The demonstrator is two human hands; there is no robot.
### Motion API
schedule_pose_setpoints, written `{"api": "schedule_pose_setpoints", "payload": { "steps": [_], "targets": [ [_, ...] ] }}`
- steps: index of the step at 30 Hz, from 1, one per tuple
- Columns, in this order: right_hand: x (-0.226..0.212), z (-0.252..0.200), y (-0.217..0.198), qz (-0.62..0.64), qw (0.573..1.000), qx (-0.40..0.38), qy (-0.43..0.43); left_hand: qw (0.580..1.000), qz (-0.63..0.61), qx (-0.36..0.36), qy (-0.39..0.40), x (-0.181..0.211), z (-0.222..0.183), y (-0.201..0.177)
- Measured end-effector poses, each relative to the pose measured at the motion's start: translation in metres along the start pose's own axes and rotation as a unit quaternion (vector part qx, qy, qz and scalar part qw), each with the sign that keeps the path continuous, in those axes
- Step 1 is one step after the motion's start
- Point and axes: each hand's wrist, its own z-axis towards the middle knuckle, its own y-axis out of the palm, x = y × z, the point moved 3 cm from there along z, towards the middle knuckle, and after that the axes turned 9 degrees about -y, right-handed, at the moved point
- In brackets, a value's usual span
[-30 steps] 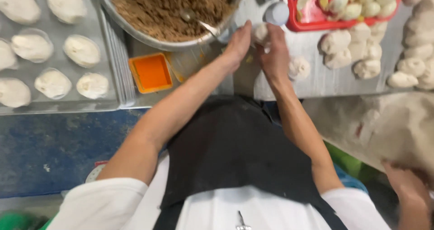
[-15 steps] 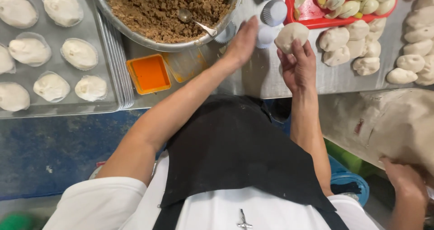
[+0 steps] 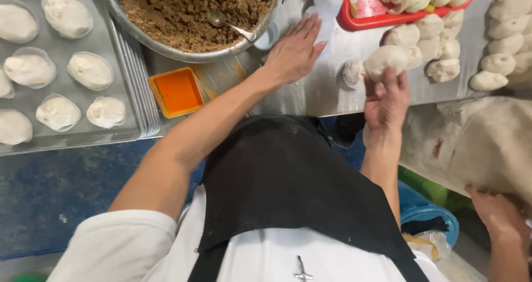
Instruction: Filling and shaping dough balls with meat filling and hard-boiled eggs to make steamed buns.
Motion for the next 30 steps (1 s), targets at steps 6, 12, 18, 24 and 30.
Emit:
{"api": "schedule_pose_setpoints", "payload": {
  "steps": [6,12,18,24,30],
  "targets": [
    [-0.035,-0.032,0.008,-0.027,0.999,0.047,-0.005,0.989,0.022,-0.014,0.147,0.035,-0.069,0.000],
    [-0.018,-0.057,-0.006,-0.008,1.000,0.009,-0.020,0.947,0.120,-0.123,0.270,0.010,-0.093,0.079],
    [0.019,-0.104,0.012,-0.205,0.978,0.013,-0.046,0.925,0.226,-0.174,0.250,-0.006,-0.100,0.085],
    [0.066,-0.126,0.033,-0.423,0.896,-0.076,-0.109,0.933,0.224,-0.169,0.226,-0.009,-0.097,0.087],
    [0.091,-0.113,0.015,-0.304,0.948,-0.091,-0.013,0.930,0.249,-0.140,0.231,-0.014,-0.092,0.105]
  ]
}}
